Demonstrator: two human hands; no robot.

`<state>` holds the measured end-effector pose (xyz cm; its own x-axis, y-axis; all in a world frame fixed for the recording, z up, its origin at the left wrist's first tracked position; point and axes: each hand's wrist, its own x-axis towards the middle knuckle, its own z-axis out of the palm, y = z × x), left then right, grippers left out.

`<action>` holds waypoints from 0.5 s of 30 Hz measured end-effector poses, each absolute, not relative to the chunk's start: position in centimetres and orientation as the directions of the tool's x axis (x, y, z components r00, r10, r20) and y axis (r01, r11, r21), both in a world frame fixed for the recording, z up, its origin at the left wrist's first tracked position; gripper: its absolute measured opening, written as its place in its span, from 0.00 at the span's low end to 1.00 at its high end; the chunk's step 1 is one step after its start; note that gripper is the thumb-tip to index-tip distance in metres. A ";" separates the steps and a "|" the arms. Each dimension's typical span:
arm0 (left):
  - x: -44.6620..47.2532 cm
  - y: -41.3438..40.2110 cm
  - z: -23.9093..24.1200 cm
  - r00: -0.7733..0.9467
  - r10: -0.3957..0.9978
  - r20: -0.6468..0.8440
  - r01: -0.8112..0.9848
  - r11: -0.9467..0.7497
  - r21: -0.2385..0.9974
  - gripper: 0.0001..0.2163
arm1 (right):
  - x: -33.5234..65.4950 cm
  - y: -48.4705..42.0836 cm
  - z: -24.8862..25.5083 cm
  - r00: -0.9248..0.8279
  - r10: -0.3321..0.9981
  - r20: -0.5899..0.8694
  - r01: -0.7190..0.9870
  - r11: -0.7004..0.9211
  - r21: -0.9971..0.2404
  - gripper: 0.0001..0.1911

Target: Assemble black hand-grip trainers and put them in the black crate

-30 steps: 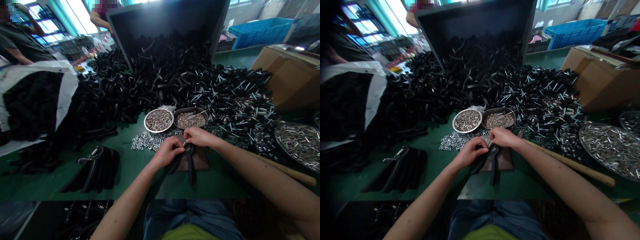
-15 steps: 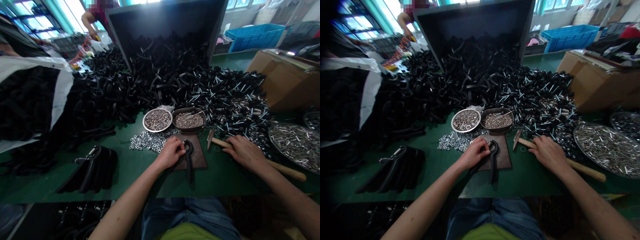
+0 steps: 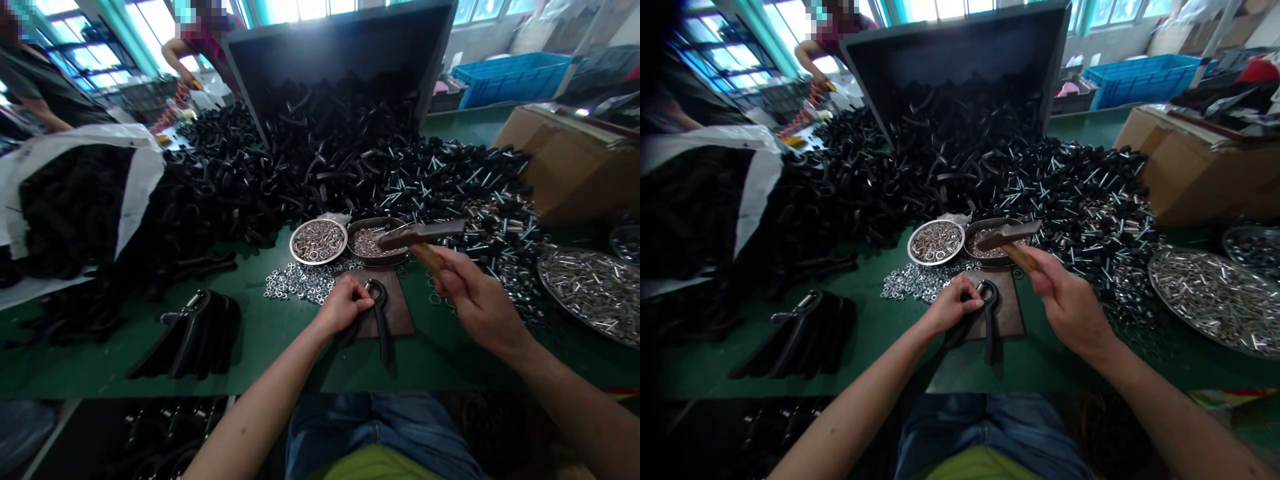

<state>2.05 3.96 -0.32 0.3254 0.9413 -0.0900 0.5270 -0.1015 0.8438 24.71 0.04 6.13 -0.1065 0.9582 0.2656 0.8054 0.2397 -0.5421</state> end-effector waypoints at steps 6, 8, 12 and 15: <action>2.0 4.0 -0.3 0.329 0.941 -0.081 0.523 -0.110 0.845 0.02 | 22.7 0.6 4.1 -0.343 0.938 0.048 0.869 0.336 -0.362 0.21; 2.0 4.1 -0.3 0.333 0.938 -0.096 0.536 -0.104 0.838 0.03 | 22.6 0.5 4.7 -0.325 0.935 0.141 0.848 0.354 -0.394 0.21; 2.0 4.3 -0.6 0.336 0.934 -0.120 0.535 -0.084 0.840 0.03 | 22.7 0.1 5.3 -0.218 0.933 0.286 0.860 0.322 -0.395 0.23; 2.0 4.3 -0.8 0.332 0.937 -0.106 0.520 -0.089 0.850 0.03 | 22.9 0.4 3.6 -0.287 0.953 0.102 0.926 0.303 -0.223 0.22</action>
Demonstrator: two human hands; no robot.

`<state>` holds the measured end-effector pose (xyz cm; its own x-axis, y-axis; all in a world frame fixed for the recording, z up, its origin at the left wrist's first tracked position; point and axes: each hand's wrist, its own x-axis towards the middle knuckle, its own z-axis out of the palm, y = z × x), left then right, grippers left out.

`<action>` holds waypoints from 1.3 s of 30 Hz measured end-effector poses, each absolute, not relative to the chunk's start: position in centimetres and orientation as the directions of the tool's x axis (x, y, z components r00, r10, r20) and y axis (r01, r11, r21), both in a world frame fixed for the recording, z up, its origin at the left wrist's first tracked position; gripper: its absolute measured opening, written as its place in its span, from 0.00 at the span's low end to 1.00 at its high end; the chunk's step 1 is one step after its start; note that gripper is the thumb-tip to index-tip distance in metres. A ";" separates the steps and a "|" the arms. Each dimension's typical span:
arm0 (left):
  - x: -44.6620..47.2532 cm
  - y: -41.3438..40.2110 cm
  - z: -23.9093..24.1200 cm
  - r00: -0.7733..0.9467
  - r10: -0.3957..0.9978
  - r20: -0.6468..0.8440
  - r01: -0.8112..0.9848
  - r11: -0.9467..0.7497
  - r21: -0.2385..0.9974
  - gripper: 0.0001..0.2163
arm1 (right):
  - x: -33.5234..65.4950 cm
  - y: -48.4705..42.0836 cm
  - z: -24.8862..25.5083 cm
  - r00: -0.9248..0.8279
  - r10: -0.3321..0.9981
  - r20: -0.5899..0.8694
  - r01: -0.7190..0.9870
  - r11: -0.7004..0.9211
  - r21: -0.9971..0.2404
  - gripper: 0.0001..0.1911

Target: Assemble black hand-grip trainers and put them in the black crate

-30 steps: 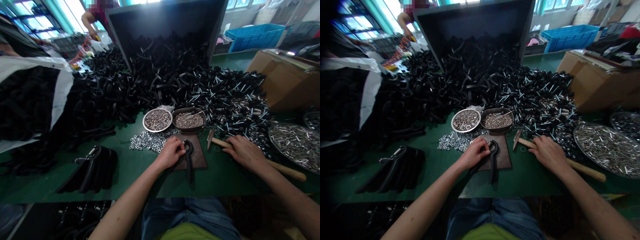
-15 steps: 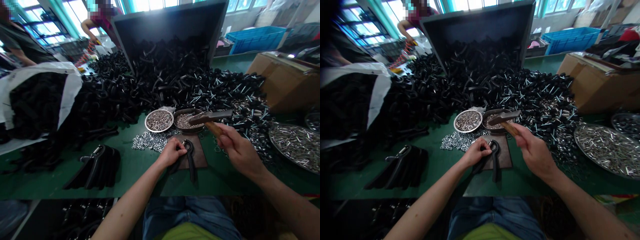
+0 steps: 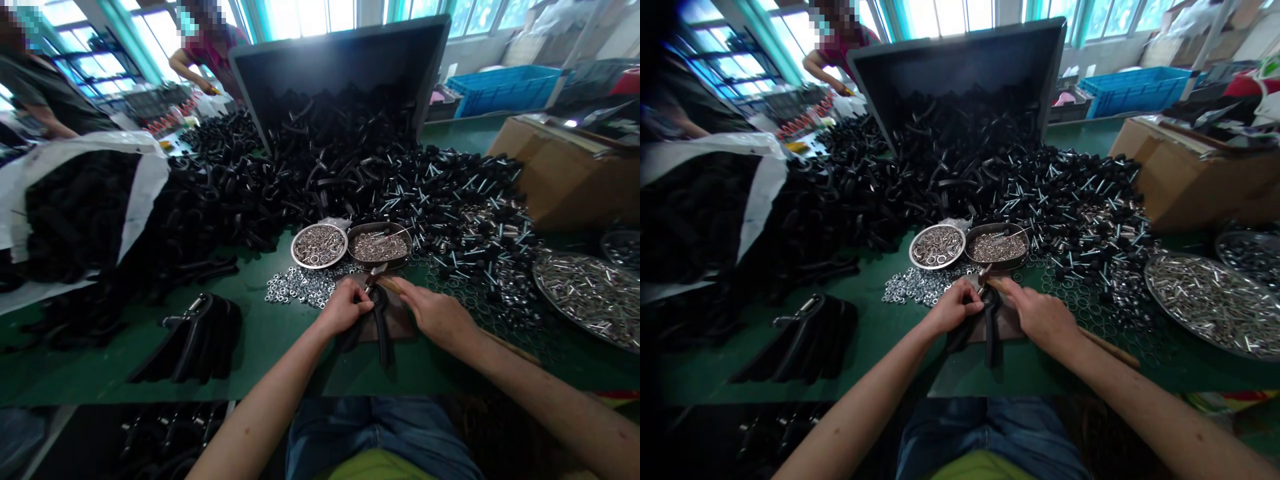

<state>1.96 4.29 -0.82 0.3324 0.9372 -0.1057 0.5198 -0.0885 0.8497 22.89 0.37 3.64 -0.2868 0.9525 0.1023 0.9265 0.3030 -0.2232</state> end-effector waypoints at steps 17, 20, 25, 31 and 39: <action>2.1 4.2 -0.6 0.327 0.937 -0.120 0.508 -0.068 0.859 0.02 | 23.0 0.6 2.7 -0.316 0.946 0.069 0.895 0.321 -0.311 0.21; 2.2 4.3 -0.6 0.318 0.936 -0.149 0.515 -0.039 0.856 0.03 | 23.3 0.8 3.1 -0.243 0.964 0.106 0.871 0.265 -0.413 0.22; 2.3 4.3 -0.3 0.318 0.934 -0.162 0.520 -0.029 0.853 0.03 | 24.3 0.2 4.6 -0.142 0.977 0.158 0.839 0.203 -0.505 0.21; 2.3 4.4 -0.8 0.273 0.955 -0.116 0.557 -0.058 0.829 0.08 | 25.2 -0.3 2.8 -0.152 0.970 0.189 0.836 0.228 -0.499 0.20; 1.8 0.5 -0.8 0.067 0.974 0.218 0.756 -0.192 0.626 0.18 | 24.2 -2.9 5.6 -0.259 0.911 0.320 0.777 0.393 -0.491 0.20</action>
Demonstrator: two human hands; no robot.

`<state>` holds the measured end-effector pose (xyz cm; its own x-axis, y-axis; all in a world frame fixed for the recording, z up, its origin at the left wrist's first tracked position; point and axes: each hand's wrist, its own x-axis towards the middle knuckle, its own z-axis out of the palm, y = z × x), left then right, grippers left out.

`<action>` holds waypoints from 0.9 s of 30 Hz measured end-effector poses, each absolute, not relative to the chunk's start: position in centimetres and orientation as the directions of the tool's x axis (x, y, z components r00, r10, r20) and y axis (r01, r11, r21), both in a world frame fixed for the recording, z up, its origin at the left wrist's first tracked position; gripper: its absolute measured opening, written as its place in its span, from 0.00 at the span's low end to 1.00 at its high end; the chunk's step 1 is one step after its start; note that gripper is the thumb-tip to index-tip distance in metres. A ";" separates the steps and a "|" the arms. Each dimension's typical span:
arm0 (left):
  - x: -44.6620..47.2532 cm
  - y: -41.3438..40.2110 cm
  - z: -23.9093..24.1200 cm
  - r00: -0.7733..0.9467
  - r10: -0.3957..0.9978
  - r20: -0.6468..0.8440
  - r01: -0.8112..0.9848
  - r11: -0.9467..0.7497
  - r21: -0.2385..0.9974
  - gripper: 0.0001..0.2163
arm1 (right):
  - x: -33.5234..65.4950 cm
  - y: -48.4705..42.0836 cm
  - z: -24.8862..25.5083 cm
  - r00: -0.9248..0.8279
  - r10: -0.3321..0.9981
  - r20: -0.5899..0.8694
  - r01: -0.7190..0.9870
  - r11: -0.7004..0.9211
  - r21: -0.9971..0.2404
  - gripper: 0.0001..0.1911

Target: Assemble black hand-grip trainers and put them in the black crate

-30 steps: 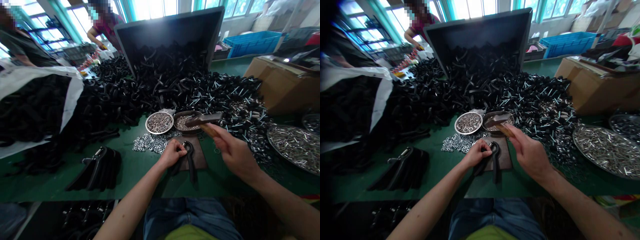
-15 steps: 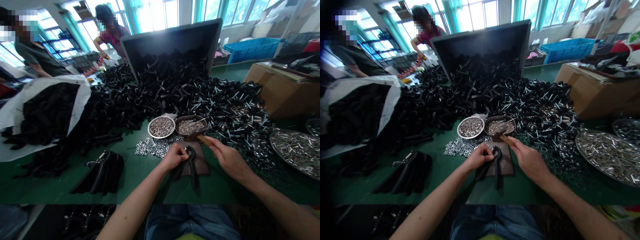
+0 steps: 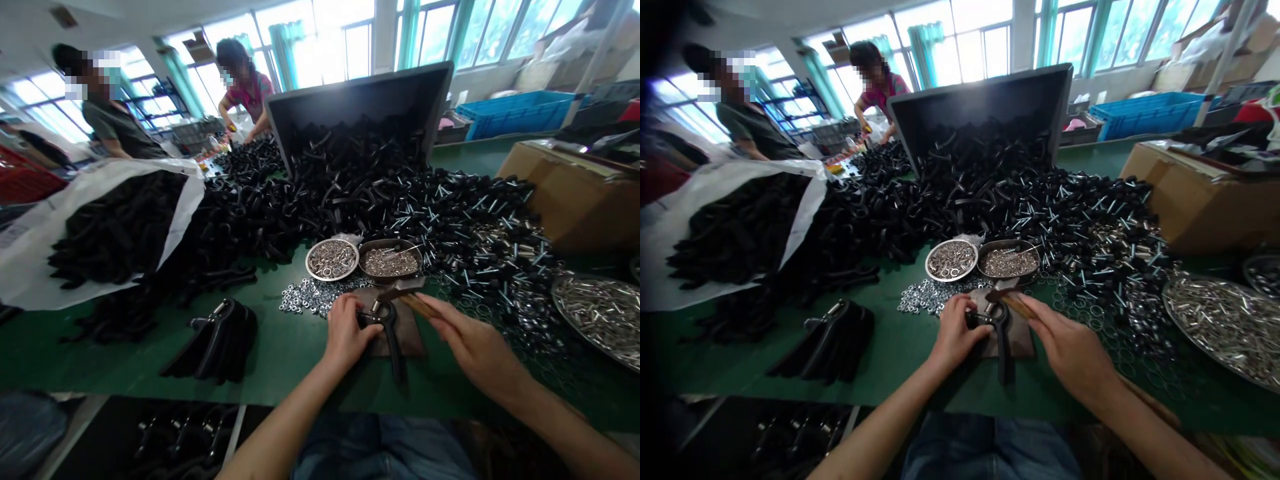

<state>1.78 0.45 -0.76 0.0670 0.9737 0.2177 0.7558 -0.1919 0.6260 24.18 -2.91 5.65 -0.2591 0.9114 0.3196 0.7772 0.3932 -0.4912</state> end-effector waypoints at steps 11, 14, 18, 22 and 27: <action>1.7 -2.5 -1.1 0.053 0.998 -0.014 0.823 -0.036 0.566 0.08 | 23.1 -3.5 4.9 -0.378 0.883 0.278 0.802 0.463 -0.378 0.22; 1.6 -2.2 -0.7 0.055 0.998 -0.024 0.829 -0.032 0.558 0.08 | 23.3 -3.8 5.3 -0.230 0.884 0.408 0.804 0.409 -0.433 0.22; 1.8 -2.0 -0.4 0.056 0.997 -0.056 0.859 -0.019 0.511 0.08 | 23.4 -3.5 3.1 -0.336 0.922 0.191 0.854 0.384 -0.351 0.22; 2.0 -1.6 -0.2 0.088 0.995 -0.057 0.883 -0.051 0.467 0.09 | 24.4 -2.7 1.1 -0.331 0.935 0.128 0.910 0.352 -0.217 0.23; -1.3 -1.0 1.8 0.052 0.999 0.002 0.890 -0.047 0.454 0.08 | 28.5 -2.1 -1.0 -0.229 0.908 0.351 0.973 0.212 0.088 0.24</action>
<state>-1.29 -1.04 1.76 0.0520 0.9986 0.0023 0.8896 -0.0474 0.4543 28.46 -2.12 -1.03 -0.2292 0.9080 0.3507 0.9734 0.2118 0.0878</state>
